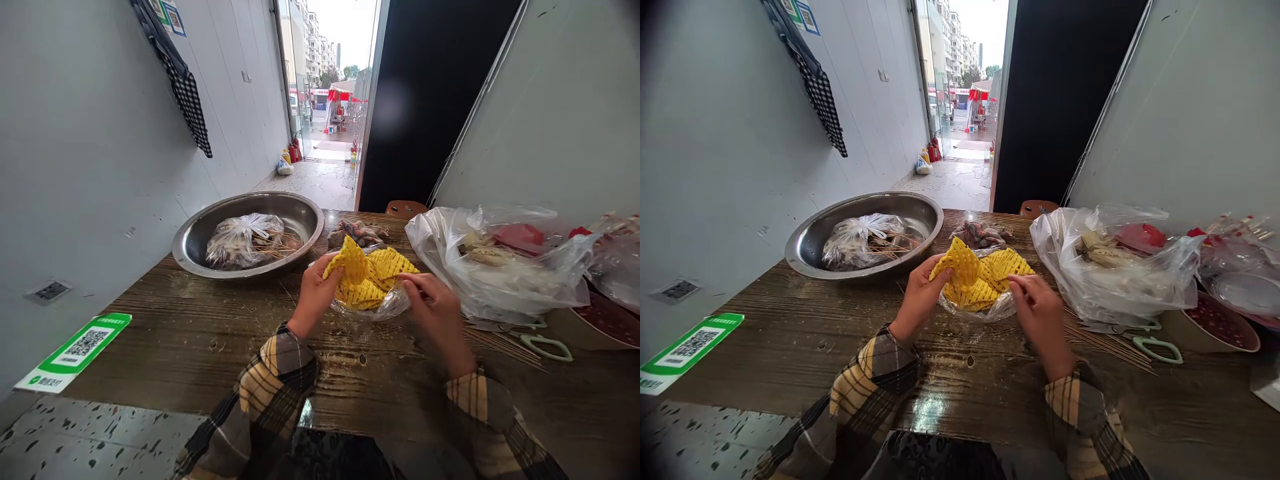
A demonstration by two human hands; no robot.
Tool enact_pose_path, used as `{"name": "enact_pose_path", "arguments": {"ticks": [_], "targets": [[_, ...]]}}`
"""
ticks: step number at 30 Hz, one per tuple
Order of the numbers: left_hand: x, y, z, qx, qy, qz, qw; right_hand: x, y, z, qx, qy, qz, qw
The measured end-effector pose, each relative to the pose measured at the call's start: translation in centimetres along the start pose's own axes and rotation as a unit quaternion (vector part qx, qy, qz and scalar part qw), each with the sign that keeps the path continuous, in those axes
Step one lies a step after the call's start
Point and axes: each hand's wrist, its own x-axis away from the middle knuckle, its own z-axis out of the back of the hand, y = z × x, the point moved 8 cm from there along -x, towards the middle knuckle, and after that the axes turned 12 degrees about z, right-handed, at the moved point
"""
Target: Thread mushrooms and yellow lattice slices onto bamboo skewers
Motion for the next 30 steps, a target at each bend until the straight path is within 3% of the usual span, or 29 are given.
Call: {"name": "enact_pose_path", "arguments": {"ticks": [3,6,10,14,18,22,24,26,28,30], "targets": [[0.8,0.8,-0.8,-0.064,-0.008,-0.040,0.997,-0.3,-2.0,-3.6,-0.126,-0.091,-0.050,0.987],[1.7,1.5,-2.2,-0.119,-0.056,-0.096,0.987,0.1,-2.6,-6.6,-0.317,-0.108,-0.165,0.928],[3.0,2.3,-4.1,-0.163,-0.134,-0.205,0.956,0.4,-2.5,-8.1,-0.515,-0.005,-0.266,0.815],[3.4,2.5,-4.8,-0.190,-0.160,-0.230,0.941,0.9,-1.3,-8.0,-0.550,0.090,-0.321,0.766],[2.6,2.2,-4.5,-0.173,-0.149,-0.156,0.961,1.0,0.2,-6.6,-0.546,0.166,-0.334,0.750],[1.4,0.3,-3.3,-0.015,-0.137,0.003,0.990,0.6,0.0,-5.4,-0.564,0.180,-0.315,0.742],[1.4,-0.9,-3.6,0.095,-0.166,0.091,0.977,0.5,-0.8,-5.5,-0.578,0.165,-0.310,0.736],[1.9,-1.8,-4.5,0.182,-0.224,0.162,0.944,0.6,-1.7,-5.9,-0.588,0.144,-0.307,0.735],[2.5,-2.2,-5.4,0.242,-0.269,0.206,0.909,0.8,-2.4,-6.6,-0.585,0.120,-0.305,0.741],[2.7,-2.5,-5.5,0.280,-0.269,0.224,0.894,1.2,-2.8,-7.3,-0.568,0.099,-0.304,0.758]]}}
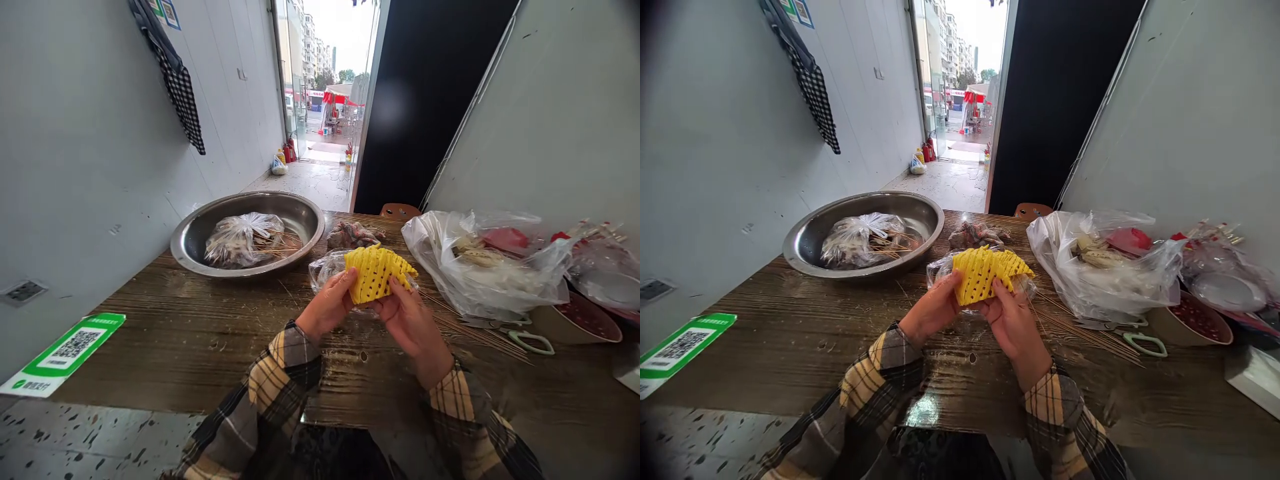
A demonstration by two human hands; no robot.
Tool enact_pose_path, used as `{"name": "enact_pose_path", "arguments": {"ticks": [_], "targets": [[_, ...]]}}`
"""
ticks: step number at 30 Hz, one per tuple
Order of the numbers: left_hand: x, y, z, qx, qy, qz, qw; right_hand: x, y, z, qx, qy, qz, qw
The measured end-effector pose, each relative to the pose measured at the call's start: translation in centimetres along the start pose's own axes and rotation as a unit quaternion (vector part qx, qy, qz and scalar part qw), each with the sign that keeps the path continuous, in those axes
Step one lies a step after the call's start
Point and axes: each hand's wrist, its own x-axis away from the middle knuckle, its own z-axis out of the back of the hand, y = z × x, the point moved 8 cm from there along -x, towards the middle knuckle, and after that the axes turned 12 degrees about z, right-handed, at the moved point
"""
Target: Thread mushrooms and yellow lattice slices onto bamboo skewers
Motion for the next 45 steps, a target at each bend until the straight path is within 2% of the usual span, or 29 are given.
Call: {"name": "enact_pose_path", "arguments": {"ticks": [5,7,9,12,15,18,20,24,27,30,34,38,41,45], "targets": [[0.1,0.4,0.7,0.024,0.035,-0.026,0.999,0.5,0.6,0.0,0.098,-0.045,0.015,0.994],[0.1,0.6,0.6,0.027,0.036,-0.031,0.999,0.8,0.1,0.2,0.147,-0.072,0.024,0.986],[0.2,0.9,0.6,0.035,0.040,-0.036,0.998,1.0,-1.1,0.9,0.202,-0.072,0.039,0.976],[0.1,1.2,0.8,0.051,0.052,-0.042,0.996,1.1,-4.3,3.3,0.263,-0.025,0.081,0.961],[-0.2,1.3,1.1,0.051,0.055,-0.041,0.996,1.0,-8.5,6.6,0.300,0.034,0.139,0.943],[-0.6,1.4,1.7,0.059,0.075,-0.050,0.994,1.0,-12.2,10.4,0.376,0.085,0.188,0.903],[-0.9,1.5,2.1,0.059,0.088,-0.053,0.993,1.0,-13.3,12.7,0.455,0.085,0.186,0.867],[-1.0,1.7,2.1,0.057,0.091,-0.057,0.993,1.1,-11.6,15.1,0.619,-0.021,0.128,0.774],[-0.9,1.7,2.1,0.052,0.094,-0.054,0.993,1.3,-9.5,15.2,0.699,-0.101,0.122,0.697],[-0.9,1.7,2.2,0.047,0.094,-0.059,0.993,0.9,-8.0,14.7,0.742,-0.141,0.128,0.643],[-0.8,1.7,2.2,0.044,0.094,-0.055,0.993,-0.1,-6.7,14.4,0.770,-0.170,0.102,0.606],[-0.7,1.7,2.3,0.051,0.098,-0.054,0.992,-0.6,-5.8,14.2,0.776,-0.203,0.083,0.591],[-0.7,1.7,2.4,0.051,0.100,-0.057,0.992,-0.2,-5.5,13.9,0.773,-0.235,0.099,0.581],[-0.7,1.6,2.4,0.052,0.094,-0.057,0.993,1.0,-5.2,13.3,0.792,-0.266,0.134,0.534]]}}
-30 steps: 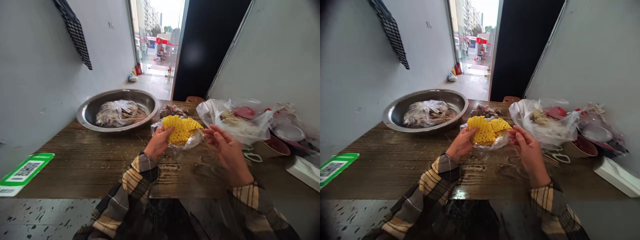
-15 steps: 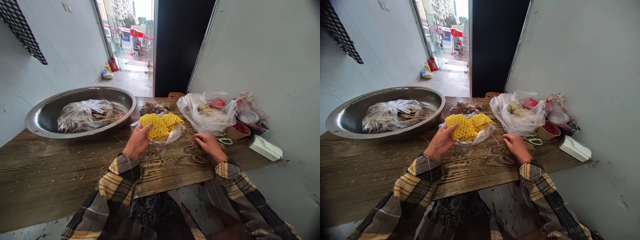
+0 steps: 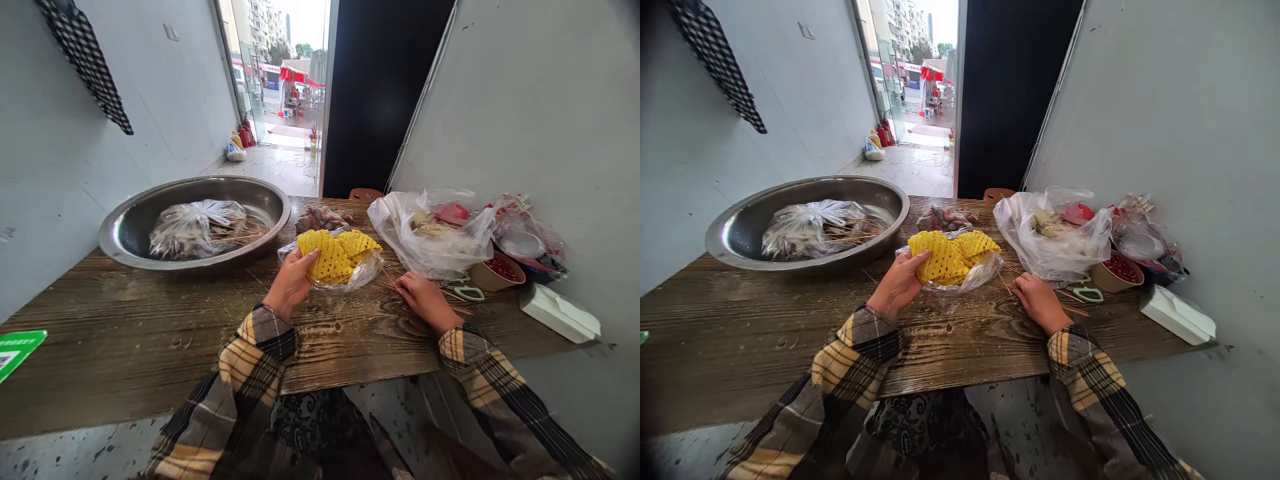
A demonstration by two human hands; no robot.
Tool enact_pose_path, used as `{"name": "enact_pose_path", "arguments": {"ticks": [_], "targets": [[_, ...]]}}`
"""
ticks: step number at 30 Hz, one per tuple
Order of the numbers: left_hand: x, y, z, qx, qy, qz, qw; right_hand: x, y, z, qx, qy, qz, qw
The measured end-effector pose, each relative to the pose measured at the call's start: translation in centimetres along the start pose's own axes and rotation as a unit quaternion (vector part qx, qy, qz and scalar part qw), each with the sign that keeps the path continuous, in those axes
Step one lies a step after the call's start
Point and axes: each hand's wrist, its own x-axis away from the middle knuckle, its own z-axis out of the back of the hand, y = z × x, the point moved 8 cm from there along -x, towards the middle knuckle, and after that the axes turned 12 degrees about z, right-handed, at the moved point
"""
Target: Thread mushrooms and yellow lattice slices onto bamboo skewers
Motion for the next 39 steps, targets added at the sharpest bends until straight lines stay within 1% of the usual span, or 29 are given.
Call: {"name": "enact_pose_path", "arguments": {"ticks": [5,9,12,16,21,23,27,29,31,33,35,37,39], "targets": [[0.0,-0.4,0.1,0.017,-0.006,0.006,1.000,0.3,-0.2,-0.1,0.055,-0.007,0.011,0.998],[0.0,-0.6,0.3,0.036,0.003,0.015,0.999,-0.2,0.2,-0.5,0.061,-0.037,0.033,0.997],[0.0,-0.7,0.3,0.054,0.001,0.021,0.998,-0.4,0.7,-0.8,0.067,-0.050,0.035,0.996],[0.0,-0.8,0.3,0.065,-0.003,0.026,0.998,-0.2,1.0,-0.7,0.077,-0.041,0.037,0.996],[-0.3,-1.1,0.4,0.082,-0.004,0.038,0.996,0.3,1.1,0.1,0.072,-0.018,0.041,0.996],[-0.3,-1.1,0.5,0.087,0.000,0.045,0.995,0.6,1.3,0.9,0.066,0.014,0.037,0.997],[0.1,-1.0,0.2,0.089,0.001,0.055,0.994,1.5,1.5,3.6,0.063,0.131,0.023,0.989],[0.3,-1.0,-0.1,0.089,-0.003,0.064,0.994,2.1,1.6,5.1,0.058,0.190,-0.010,0.980],[0.4,-1.0,-0.2,0.089,-0.005,0.070,0.994,2.5,1.4,6.8,0.030,0.247,-0.061,0.967],[0.4,-1.0,-0.3,0.087,-0.006,0.070,0.994,2.8,0.3,8.2,-0.025,0.296,-0.106,0.949],[0.4,-1.0,-0.3,0.084,-0.007,0.066,0.994,2.5,-1.8,9.1,-0.080,0.321,-0.119,0.936],[0.3,-1.0,-0.2,0.080,-0.008,0.061,0.995,1.4,-4.8,9.1,-0.125,0.308,-0.094,0.938],[0.2,-1.0,0.0,0.073,-0.005,0.059,0.996,0.1,-7.9,8.4,-0.153,0.282,-0.045,0.946]]}}
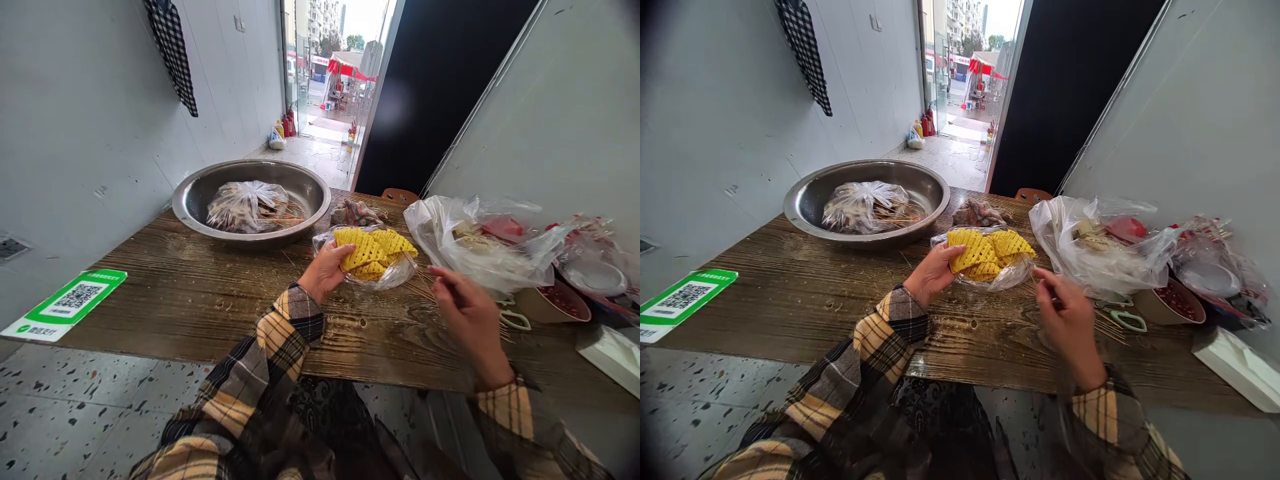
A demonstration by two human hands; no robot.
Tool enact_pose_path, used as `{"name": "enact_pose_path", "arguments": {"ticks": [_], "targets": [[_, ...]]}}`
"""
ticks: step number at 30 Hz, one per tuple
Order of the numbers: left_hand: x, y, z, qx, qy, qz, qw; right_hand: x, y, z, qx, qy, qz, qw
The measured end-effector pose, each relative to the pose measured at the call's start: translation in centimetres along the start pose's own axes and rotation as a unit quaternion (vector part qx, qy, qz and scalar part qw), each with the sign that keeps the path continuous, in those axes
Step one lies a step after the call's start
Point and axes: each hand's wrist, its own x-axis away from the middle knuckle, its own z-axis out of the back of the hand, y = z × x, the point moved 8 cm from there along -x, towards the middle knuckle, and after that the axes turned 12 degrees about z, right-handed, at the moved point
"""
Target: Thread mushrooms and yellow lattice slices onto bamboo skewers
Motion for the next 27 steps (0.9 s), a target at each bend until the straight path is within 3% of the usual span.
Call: {"name": "enact_pose_path", "arguments": {"ticks": [4,8,14,27], "targets": [[-0.2,0.0,0.3,-0.010,0.004,-0.006,1.000,0.0,-3.4,-4.5,-0.062,-0.046,0.071,0.994],[-0.5,0.0,0.5,-0.015,0.008,-0.020,1.000,-0.5,-4.3,-6.9,-0.086,-0.040,0.114,0.989],[-0.5,0.4,0.6,-0.023,0.004,-0.039,0.999,-1.2,-3.8,-8.4,-0.083,-0.035,0.162,0.983],[0.1,0.8,-0.1,-0.057,0.019,-0.047,0.997,-1.0,-2.5,-9.3,-0.116,-0.033,0.132,0.984]]}}
